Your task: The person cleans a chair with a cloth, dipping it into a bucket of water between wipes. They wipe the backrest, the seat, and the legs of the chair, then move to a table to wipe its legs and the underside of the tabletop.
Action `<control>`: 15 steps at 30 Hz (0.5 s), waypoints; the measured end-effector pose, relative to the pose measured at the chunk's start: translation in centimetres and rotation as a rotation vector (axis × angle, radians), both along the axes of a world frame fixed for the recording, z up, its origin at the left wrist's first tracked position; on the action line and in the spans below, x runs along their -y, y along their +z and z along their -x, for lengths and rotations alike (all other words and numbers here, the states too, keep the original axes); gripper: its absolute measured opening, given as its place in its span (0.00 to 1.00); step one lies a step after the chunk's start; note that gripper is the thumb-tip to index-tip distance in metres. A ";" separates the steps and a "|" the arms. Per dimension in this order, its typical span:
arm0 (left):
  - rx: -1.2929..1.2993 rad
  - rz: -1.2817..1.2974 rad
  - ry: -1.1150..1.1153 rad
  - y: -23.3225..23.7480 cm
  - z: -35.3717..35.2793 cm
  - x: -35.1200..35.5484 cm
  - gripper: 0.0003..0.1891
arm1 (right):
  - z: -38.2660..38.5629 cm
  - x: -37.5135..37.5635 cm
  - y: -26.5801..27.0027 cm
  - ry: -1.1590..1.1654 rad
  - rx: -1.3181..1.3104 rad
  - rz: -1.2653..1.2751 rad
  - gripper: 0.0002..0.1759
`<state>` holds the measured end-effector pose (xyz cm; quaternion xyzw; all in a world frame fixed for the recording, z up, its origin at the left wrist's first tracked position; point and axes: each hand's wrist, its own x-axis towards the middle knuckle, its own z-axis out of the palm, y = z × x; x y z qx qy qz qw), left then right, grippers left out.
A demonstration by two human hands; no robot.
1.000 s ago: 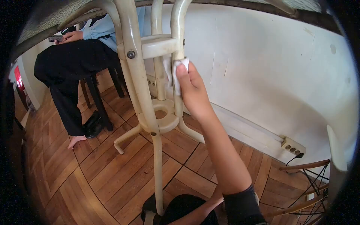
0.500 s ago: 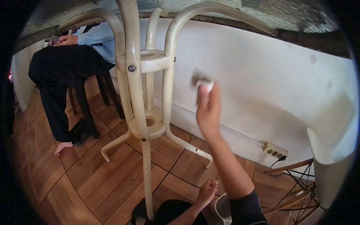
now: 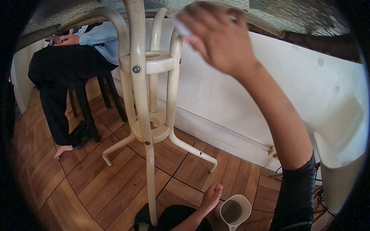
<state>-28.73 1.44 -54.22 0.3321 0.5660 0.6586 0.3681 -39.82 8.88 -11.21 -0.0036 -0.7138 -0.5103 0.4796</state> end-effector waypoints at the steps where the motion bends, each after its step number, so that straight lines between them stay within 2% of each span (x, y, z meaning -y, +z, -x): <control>1: 0.001 -0.002 0.001 -0.1 0.0 0.0 0.12 | -0.2 -1.2 0.7 -0.013 -0.101 -0.008 0.24; 3: 0.061 -0.018 0.041 -0.3 -0.5 -0.4 0.15 | -0.7 -1.4 1.4 0.110 -0.044 0.093 0.23; 5: 0.053 -0.036 0.023 -0.4 -0.7 -0.5 0.15 | 0.5 -1.5 -0.3 0.194 -0.094 0.059 0.21; 7: 0.032 -0.044 0.010 -0.1 -0.5 -0.2 0.15 | 1.1 -0.6 -2.5 0.175 0.148 -0.002 0.19; 9: 0.001 0.012 0.019 0.8 -0.3 0.2 0.14 | 0.9 0.0 -3.2 0.124 0.226 -0.028 0.20; 12: 0.011 -0.053 0.024 0.2 0.0 0.2 0.14 | 0.8 -0.4 -1.1 0.094 0.074 -0.060 0.21; 13: 0.015 -0.053 0.026 0.3 0.1 0.3 0.14 | 1.2 -1.1 -0.2 0.128 -0.004 -0.027 0.21; 15: 0.035 0.020 0.014 0.8 0.1 0.3 0.15 | 0.9 -0.8 1.4 0.244 0.012 0.125 0.21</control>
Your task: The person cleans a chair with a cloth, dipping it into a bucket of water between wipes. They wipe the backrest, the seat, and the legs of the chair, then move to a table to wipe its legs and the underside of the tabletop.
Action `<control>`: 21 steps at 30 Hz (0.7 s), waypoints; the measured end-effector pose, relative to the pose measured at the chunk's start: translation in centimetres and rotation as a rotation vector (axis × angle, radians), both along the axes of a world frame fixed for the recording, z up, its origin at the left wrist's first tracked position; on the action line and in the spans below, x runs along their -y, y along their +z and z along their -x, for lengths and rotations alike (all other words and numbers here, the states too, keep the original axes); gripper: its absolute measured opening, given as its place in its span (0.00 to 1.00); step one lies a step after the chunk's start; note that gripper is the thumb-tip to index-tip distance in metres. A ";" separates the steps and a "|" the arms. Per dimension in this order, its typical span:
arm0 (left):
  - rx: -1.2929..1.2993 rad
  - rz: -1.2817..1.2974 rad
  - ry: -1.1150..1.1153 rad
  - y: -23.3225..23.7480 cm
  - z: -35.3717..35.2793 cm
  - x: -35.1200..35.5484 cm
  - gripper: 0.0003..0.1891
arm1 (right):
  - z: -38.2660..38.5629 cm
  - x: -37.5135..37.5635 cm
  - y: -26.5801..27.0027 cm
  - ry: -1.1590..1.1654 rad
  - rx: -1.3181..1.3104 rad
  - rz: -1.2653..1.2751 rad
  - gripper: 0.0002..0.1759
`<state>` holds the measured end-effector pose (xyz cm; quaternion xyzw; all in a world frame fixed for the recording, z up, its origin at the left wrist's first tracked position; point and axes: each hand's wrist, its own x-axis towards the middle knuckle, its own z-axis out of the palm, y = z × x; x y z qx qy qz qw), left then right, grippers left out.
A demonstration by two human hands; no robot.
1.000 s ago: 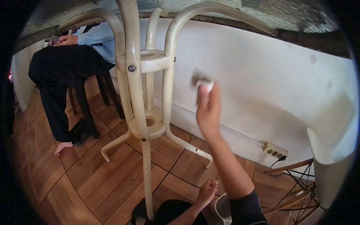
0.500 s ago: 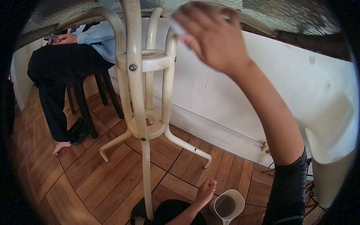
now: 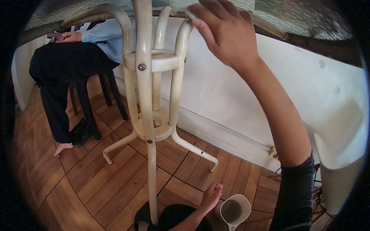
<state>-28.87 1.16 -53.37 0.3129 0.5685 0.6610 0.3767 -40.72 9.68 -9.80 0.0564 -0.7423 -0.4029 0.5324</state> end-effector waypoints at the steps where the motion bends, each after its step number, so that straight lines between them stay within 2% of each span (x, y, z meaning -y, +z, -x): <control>1: 0.004 -0.006 0.002 -0.2 -0.1 -0.2 0.15 | 0.1 -0.1 -0.2 0.002 0.004 -0.006 0.21; 4: -0.001 -0.086 0.010 -0.6 -0.4 -0.5 0.15 | -0.2 -0.2 -2.8 0.053 0.077 -0.118 0.20; 6: 0.013 -0.041 0.025 0.1 -0.4 -0.2 0.13 | -1.4 -0.5 -4.5 -0.015 0.289 -0.154 0.21; 7: 0.016 -0.042 0.025 0.0 -0.5 -0.3 0.13 | -1.7 -1.2 -4.8 -0.032 0.308 0.010 0.24; 8: 0.016 -0.047 0.019 -0.2 -0.5 -0.4 0.13 | -2.0 -1.7 -4.9 -0.030 0.311 0.008 0.24; 10: 0.012 -0.059 0.021 -0.2 -0.4 -0.6 0.14 | -2.3 -2.2 -4.9 0.381 0.141 0.371 0.25; 12: -0.017 -0.030 0.001 -0.1 -0.4 -0.6 0.13 | -3.0 1.3 -4.8 0.543 0.023 0.689 0.25; 14: -0.016 -0.060 0.014 -1.5 -0.9 -1.3 0.13 | -2.5 3.9 -4.5 0.650 -0.018 0.498 0.28; 18: -0.028 -0.049 0.002 0.0 -0.4 -0.4 0.14 | 0.3 5.8 -2.4 0.338 -0.360 -0.319 0.28; 19: -0.031 -0.045 0.004 0.0 -0.4 -0.4 0.14 | 1.2 6.3 -2.7 0.339 -0.364 -0.315 0.28; 21: -0.050 -0.073 0.022 -0.1 -0.3 -0.4 0.14 | 3.5 7.0 -4.0 0.434 -0.254 -0.078 0.28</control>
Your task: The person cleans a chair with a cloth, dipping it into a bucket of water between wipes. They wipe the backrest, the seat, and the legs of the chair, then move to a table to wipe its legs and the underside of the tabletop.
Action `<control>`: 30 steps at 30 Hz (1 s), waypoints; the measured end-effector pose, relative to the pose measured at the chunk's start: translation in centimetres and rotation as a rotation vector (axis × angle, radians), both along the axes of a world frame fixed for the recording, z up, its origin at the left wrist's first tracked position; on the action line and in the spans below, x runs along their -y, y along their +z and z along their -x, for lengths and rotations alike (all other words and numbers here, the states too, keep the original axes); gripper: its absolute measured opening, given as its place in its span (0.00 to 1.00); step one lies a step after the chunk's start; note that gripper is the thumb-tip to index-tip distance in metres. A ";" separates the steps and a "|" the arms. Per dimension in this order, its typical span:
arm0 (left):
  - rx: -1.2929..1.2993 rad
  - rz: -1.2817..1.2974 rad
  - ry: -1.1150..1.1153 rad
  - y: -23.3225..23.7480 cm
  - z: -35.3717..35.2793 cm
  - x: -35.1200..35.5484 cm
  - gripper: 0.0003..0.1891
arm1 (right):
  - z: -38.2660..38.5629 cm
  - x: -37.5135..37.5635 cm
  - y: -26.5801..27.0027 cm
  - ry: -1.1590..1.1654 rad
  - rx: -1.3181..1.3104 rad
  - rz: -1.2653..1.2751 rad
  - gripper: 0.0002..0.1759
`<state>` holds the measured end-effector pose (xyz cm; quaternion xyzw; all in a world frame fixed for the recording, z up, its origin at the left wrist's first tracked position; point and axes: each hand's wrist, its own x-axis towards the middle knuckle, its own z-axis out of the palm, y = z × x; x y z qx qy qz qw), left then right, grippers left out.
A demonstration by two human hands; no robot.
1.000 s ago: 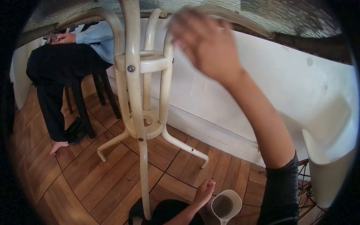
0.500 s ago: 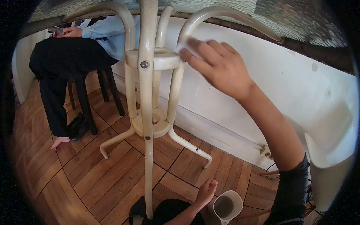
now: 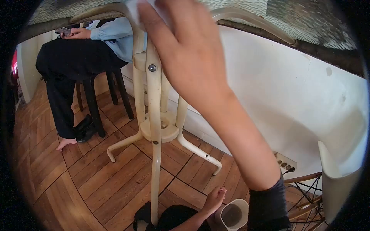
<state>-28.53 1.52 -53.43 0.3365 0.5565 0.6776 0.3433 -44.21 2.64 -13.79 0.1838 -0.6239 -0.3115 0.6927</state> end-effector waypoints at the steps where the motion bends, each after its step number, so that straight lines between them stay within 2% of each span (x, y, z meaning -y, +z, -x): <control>1: 0.001 0.001 0.001 -0.1 0.0 0.0 0.14 | 0.9 -0.1 -0.6 0.057 0.083 0.094 0.28; 2: 0.012 0.009 -0.004 -0.2 -0.1 0.0 0.14 | 1.7 -0.2 -0.9 0.036 0.025 -0.007 0.20; 5: 0.022 0.042 -0.016 0.0 -0.1 -0.1 0.14 | 1.1 0.4 -4.4 -0.025 0.137 0.114 0.20; 6: 0.016 0.069 -0.027 0.3 0.0 0.0 0.14 | 0.2 1.1 -5.6 -0.019 0.225 0.206 0.23; 8: 0.020 0.088 -0.034 1.5 0.3 0.6 0.14 | -0.8 1.9 -8.9 -0.117 0.281 0.250 0.22; 10: 0.019 0.104 -0.037 0.8 0.0 0.5 0.14 | -1.7 1.9 -14.2 -0.229 0.432 0.242 0.23; 12: -0.156 -0.034 0.017 -1.1 -0.2 -0.6 0.14 | -2.8 2.1 -18.2 -0.277 0.501 0.173 0.24; 16: 0.014 0.103 -0.068 1.2 0.2 0.7 0.14 | -2.5 0.5 -16.9 -0.241 0.491 0.154 0.24; 18: 0.017 -0.017 0.035 0.4 -0.3 0.2 0.14 | -1.7 1.1 -12.8 -0.164 0.375 0.240 0.24; 20: 0.031 0.003 0.013 0.1 -0.3 0.0 0.14 | -0.9 1.5 -11.2 -0.104 0.335 0.289 0.24; 22: 0.047 0.020 -0.003 -1.0 -0.4 -0.5 0.13 | -0.4 1.8 -12.1 -0.022 0.297 0.377 0.26; 23: -0.053 -0.030 0.018 -2.7 -1.0 -1.1 0.13 | -0.7 1.9 -13.8 -0.021 0.300 0.376 0.26; 25: -0.152 -0.079 0.045 -5.5 -2.0 -2.1 0.13 | -2.0 2.3 -17.2 0.099 0.562 0.639 0.23; 26: 0.069 -0.181 -0.008 -6.7 -2.6 -2.6 0.10 | -2.7 2.6 -18.5 0.101 0.564 0.640 0.23; 27: 0.290 -0.281 -0.062 -5.9 -2.4 -2.3 0.10 | -3.3 2.9 -19.5 0.279 0.669 0.889 0.20; 28: 0.342 -0.249 -0.127 -5.1 -2.0 -2.2 0.10 | -3.6 3.0 -20.0 0.461 0.767 1.139 0.19; 29: 0.343 -0.244 -0.129 -6.2 -2.0 -2.5 0.10 | -3.5 2.9 -19.8 0.461 0.766 1.143 0.19; 30: 0.345 -0.233 -0.227 -7.9 -1.8 -3.0 0.09 | -3.2 2.7 -19.0 0.628 0.789 1.364 0.20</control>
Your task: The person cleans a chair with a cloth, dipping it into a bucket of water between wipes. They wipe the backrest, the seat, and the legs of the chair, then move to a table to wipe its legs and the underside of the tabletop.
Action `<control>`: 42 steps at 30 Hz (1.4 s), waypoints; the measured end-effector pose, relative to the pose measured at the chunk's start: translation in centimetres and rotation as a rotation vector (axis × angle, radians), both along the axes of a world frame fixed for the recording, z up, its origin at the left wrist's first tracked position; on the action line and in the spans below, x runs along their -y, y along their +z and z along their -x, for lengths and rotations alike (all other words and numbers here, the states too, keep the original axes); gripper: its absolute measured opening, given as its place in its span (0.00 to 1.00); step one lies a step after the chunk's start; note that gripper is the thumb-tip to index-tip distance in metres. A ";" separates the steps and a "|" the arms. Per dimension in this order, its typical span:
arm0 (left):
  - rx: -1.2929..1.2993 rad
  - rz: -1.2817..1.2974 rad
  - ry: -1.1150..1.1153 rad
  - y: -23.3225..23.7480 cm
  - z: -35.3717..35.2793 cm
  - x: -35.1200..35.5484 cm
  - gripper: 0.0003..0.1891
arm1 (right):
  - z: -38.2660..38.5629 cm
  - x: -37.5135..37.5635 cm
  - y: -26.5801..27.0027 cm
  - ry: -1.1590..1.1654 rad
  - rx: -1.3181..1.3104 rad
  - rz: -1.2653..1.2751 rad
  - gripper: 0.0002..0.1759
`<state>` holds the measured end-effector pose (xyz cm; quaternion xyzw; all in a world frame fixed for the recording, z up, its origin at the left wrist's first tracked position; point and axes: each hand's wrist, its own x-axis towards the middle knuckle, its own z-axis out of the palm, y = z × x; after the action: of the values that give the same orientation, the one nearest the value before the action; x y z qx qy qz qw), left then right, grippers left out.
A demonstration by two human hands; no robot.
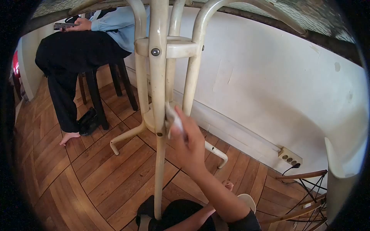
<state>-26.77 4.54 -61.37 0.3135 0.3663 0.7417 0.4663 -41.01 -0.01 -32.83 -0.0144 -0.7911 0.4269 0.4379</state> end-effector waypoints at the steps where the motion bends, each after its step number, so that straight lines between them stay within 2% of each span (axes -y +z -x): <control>1: -0.011 -0.007 -0.098 -1.0 0.1 -0.2 0.10 | 0.4 -0.2 0.9 0.079 0.019 0.258 0.21; 2: -0.013 -0.004 -0.100 0.9 0.1 0.6 0.10 | 1.0 -0.1 2.0 0.077 0.017 0.261 0.21; 4: -0.355 0.175 0.205 4.9 0.2 2.3 0.17 | 2.3 0.6 4.8 0.292 -0.028 0.293 0.25; 5: -0.362 0.183 0.205 5.9 0.8 2.3 0.17 | 2.7 0.6 6.2 0.294 -0.035 0.301 0.25; 7: -0.345 0.241 0.193 6.9 1.3 2.1 0.19 | 3.2 0.8 8.3 0.523 -0.060 0.356 0.28; 8: -0.457 0.284 0.154 6.4 1.4 1.9 0.18 | 3.4 1.1 8.5 0.458 -0.066 0.302 0.31; 10: -1.047 0.120 0.378 -14.1 -5.3 -7.9 0.17 | 3.3 1.3 7.4 0.446 -0.029 0.286 0.32; 11: -1.306 0.053 0.562 -21.6 -7.7 -11.6 0.17 | 3.3 1.4 6.6 0.434 0.006 0.263 0.33; 12: -0.485 0.027 0.291 -10.0 -3.2 -4.3 0.17 | 3.5 1.2 5.0 0.413 0.008 0.242 0.31; 13: -0.359 0.043 0.259 -5.9 -2.4 -2.8 0.17 | 3.4 1.2 3.8 0.412 0.009 0.241 0.31; 15: -0.280 0.071 0.276 -2.8 -1.9 -1.9 0.17 | 3.1 1.4 2.8 0.314 -0.013 0.092 0.28; 16: -0.264 0.085 0.296 -1.2 -1.7 -1.4 0.17 | 3.2 1.2 3.0 0.318 -0.012 0.095 0.28; 17: -0.246 0.115 0.330 0.6 -1.6 -0.8 0.17 | 3.1 1.3 4.2 0.378 0.009 0.197 0.26; 18: -0.243 0.122 0.326 4.4 -0.3 1.3 0.17 | 3.0 1.3 5.5 0.434 0.030 0.299 0.25; 19: -0.244 0.172 0.279 7.9 1.0 3.1 0.18 | 3.1 1.4 7.0 0.429 0.034 0.307 0.25; 20: -0.243 0.222 0.229 9.4 1.4 4.1 0.19 | 3.2 1.4 8.5 0.409 0.025 0.279 0.27; 22: -0.185 0.252 0.171 8.1 1.2 3.8 0.20 | 3.4 1.4 8.7 0.375 0.018 0.259 0.29; 24: -0.125 0.279 0.115 7.3 0.9 3.8 0.21 | 4.0 1.0 6.9 0.281 -0.020 0.138 0.23; 25: -0.052 0.198 0.126 7.1 0.8 3.9 0.19 | 4.0 0.7 5.5 0.274 -0.017 0.141 0.23; 27: 0.022 0.119 0.130 6.4 0.6 3.7 0.18 | 3.2 0.6 2.3 -0.013 0.071 -0.206 0.23; 29: 0.108 0.038 0.094 4.8 0.5 2.4 0.12 | 1.5 0.5 0.4 -0.071 0.103 -0.265 0.25; 31: 0.150 0.002 0.069 3.1 0.7 1.0 0.12 | -1.0 0.5 -0.3 -0.129 0.138 -0.321 0.27; 33: -0.251 0.134 0.206 2.1 0.7 0.3 0.13 | -4.1 1.0 -0.4 -0.126 0.186 -0.388 0.28; 34: -0.254 0.136 0.198 2.2 0.7 0.5 0.13 | -5.4 1.2 -1.0 -0.134 0.185 -0.384 0.28; 36: -0.367 0.182 0.229 3.5 1.3 1.2 0.14 | -7.4 1.4 -2.3 -0.071 0.192 -0.167 0.26; 37: -0.372 0.181 0.230 4.0 1.0 1.5 0.14 | -8.0 0.7 -2.8 -0.072 0.187 -0.168 0.26; 39: 0.029 0.076 0.264 5.2 0.4 2.1 0.12 | -8.9 -0.4 -2.9 -0.143 0.157 -0.208 0.29; 40: 0.024 0.075 0.263 5.6 0.7 2.4 0.12 | -9.0 -0.8 -2.7 -0.145 0.152 -0.208 0.29; 42: -0.486 0.209 0.194 7.4 2.0 3.5 0.15 | -8.2 -1.5 0.2 -0.371 -0.048 -0.212 0.28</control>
<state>-28.81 1.05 -53.98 0.3957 0.5703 0.6441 0.3213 -32.82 1.51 -32.59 -0.1035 -0.8047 0.2538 0.5267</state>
